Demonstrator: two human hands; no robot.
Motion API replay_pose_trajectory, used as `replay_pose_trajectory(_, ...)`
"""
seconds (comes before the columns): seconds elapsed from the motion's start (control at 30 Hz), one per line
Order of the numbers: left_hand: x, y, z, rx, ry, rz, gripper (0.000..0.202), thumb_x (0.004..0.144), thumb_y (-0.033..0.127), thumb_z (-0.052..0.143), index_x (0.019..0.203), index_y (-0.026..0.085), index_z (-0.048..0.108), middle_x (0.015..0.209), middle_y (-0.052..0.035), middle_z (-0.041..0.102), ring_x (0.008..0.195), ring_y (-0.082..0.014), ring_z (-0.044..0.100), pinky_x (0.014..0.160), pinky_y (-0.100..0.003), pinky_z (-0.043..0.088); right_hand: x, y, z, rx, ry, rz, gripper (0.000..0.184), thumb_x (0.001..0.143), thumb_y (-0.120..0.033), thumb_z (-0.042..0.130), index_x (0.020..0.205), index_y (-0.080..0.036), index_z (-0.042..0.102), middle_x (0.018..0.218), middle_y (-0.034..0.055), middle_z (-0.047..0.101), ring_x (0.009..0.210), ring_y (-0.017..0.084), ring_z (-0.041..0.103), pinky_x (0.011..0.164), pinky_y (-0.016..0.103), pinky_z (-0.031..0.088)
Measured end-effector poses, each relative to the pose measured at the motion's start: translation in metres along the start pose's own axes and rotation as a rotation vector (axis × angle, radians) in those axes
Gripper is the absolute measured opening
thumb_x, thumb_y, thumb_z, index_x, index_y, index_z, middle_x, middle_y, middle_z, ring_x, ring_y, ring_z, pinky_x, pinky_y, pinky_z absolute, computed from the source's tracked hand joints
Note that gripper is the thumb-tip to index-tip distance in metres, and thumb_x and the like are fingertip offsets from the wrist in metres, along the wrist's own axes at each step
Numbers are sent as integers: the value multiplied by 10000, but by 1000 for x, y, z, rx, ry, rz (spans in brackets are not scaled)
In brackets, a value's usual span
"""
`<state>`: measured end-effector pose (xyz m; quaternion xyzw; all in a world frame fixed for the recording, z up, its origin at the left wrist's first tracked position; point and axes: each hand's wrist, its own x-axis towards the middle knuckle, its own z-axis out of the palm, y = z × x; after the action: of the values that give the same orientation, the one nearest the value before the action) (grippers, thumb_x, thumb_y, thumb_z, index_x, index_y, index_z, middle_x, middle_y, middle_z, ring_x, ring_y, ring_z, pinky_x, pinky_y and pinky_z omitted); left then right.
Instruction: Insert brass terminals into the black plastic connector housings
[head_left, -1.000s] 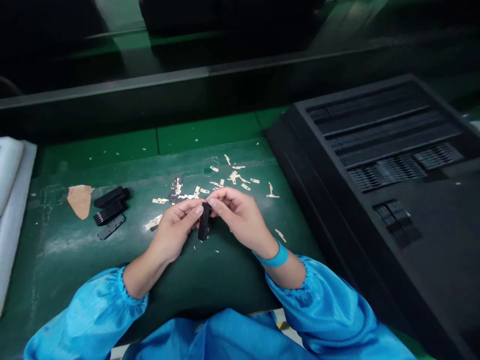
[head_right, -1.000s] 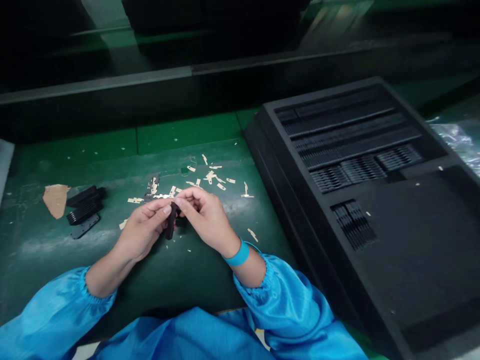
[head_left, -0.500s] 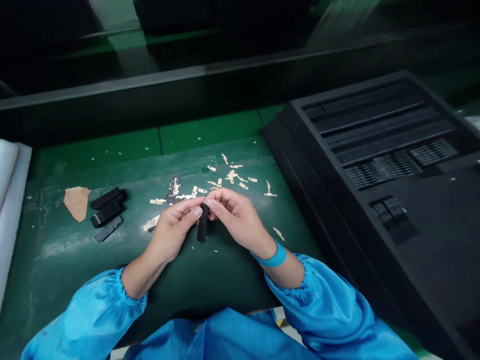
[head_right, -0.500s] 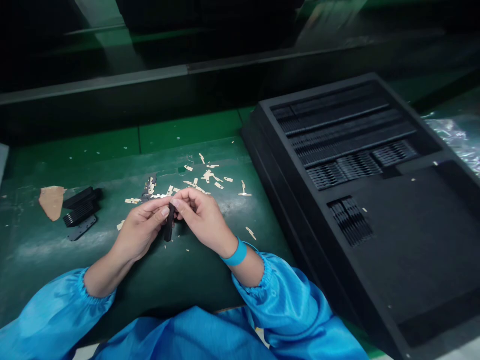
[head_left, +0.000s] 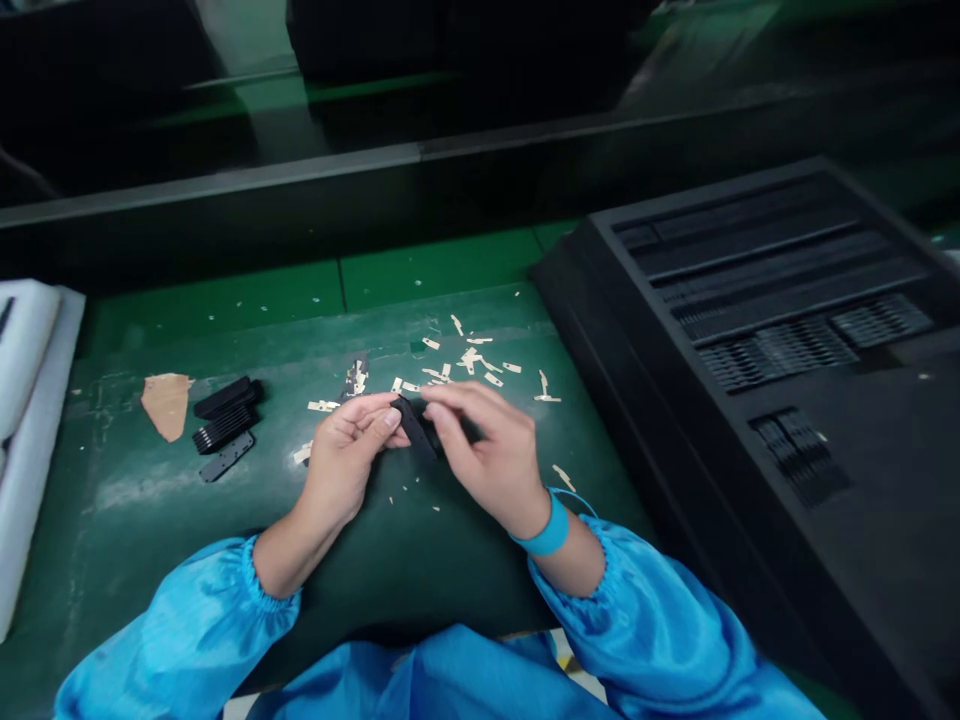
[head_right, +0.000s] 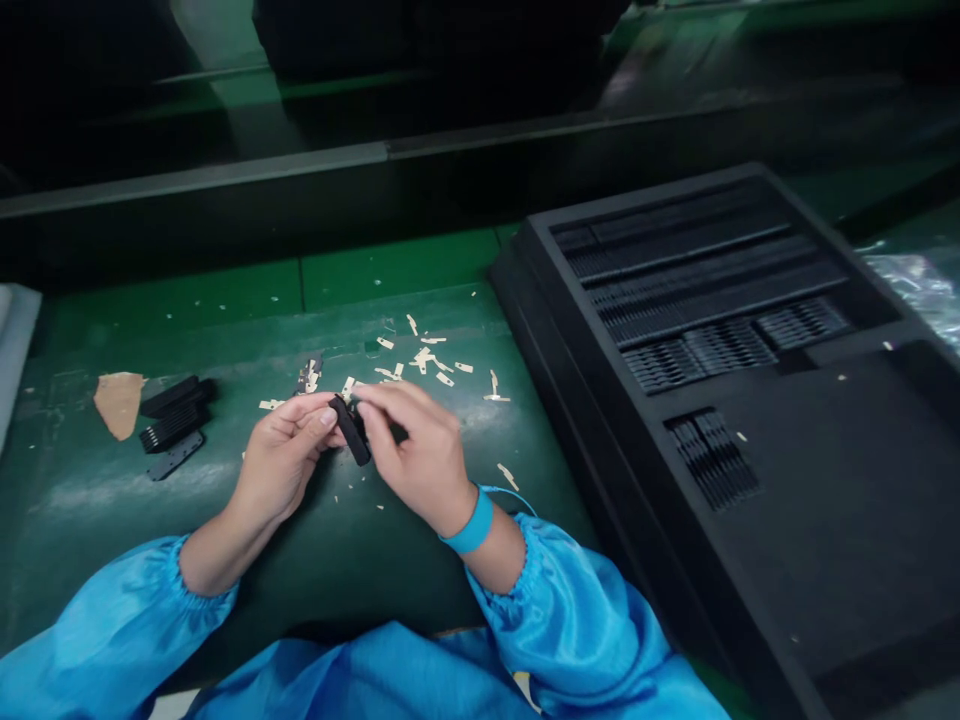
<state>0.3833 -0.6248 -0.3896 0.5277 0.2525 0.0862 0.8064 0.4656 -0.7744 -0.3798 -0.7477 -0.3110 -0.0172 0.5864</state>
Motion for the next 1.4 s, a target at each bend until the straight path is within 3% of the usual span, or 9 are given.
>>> replay_pose_trajectory(0.1,-1,-1,0,3,25,27,230,792,296,862,996,212,796,807,-1,792,687,-101,729,705,-195,613,-4,-3,2,-146,-28,-206,259,962,-95,587,1107,-234,749,1028,59,784,946,183,752,849,322,640)
replay_pose_trajectory(0.33,-7,5,-3,295,45,202,198,866,279,785,1047,199,775,799,-4,785,692,-115,726,718,-220,609,-9,1,7,-238,-21,-315,306,938,-48,601,1180,-170,744,1053,94,788,950,173,761,858,281,652)
replay_pose_trajectory(0.5,-9,10,0,353,21,237,333,902,290,742,1218,196,698,786,12,751,706,-114,707,735,-227,590,-11,-1,8,-233,-14,-242,308,958,-105,599,1200,-222,748,995,65,791,866,175,758,792,294,657)
replay_pose_trajectory(0.67,-13,9,3,381,-8,212,329,907,324,731,1199,181,680,781,2,744,692,-126,690,709,-241,571,-10,-4,7,-181,-67,-111,287,966,-168,585,1171,-267,760,955,60,777,819,195,734,763,348,649)
replay_pose_trajectory(0.87,-13,8,3,368,-96,192,408,920,325,714,1295,191,626,814,-15,745,755,-147,705,730,-250,560,-2,-1,3,14,-240,-72,294,959,-164,540,1161,-257,732,908,50,671,826,178,659,748,347,602)
replay_pose_trajectory(0.97,-9,11,1,340,-53,207,466,923,326,709,1362,206,608,816,-4,730,742,-136,687,727,-244,561,-2,-3,3,128,-243,55,398,928,-193,607,1321,-256,606,974,36,642,787,151,640,732,321,595)
replay_pose_trajectory(1.07,-4,14,-3,358,18,223,418,917,352,713,1310,215,681,807,4,729,692,-121,665,712,-243,568,-6,-5,5,113,-197,146,304,916,-208,652,1216,-242,614,876,-2,636,694,123,621,677,274,575)
replay_pose_trajectory(1.23,-2,11,-4,245,114,135,325,838,415,794,1060,178,780,857,-44,789,706,-147,715,710,-263,603,-13,-4,8,-47,-205,67,157,913,-190,649,1063,-233,662,761,-18,671,631,123,638,621,250,554)
replay_pose_trajectory(1.4,-9,6,4,221,35,49,407,855,474,766,1136,180,758,956,-63,799,857,-206,752,781,-315,622,-16,0,11,-320,-113,-106,101,931,-164,586,929,-224,666,744,24,662,633,164,623,631,308,534)
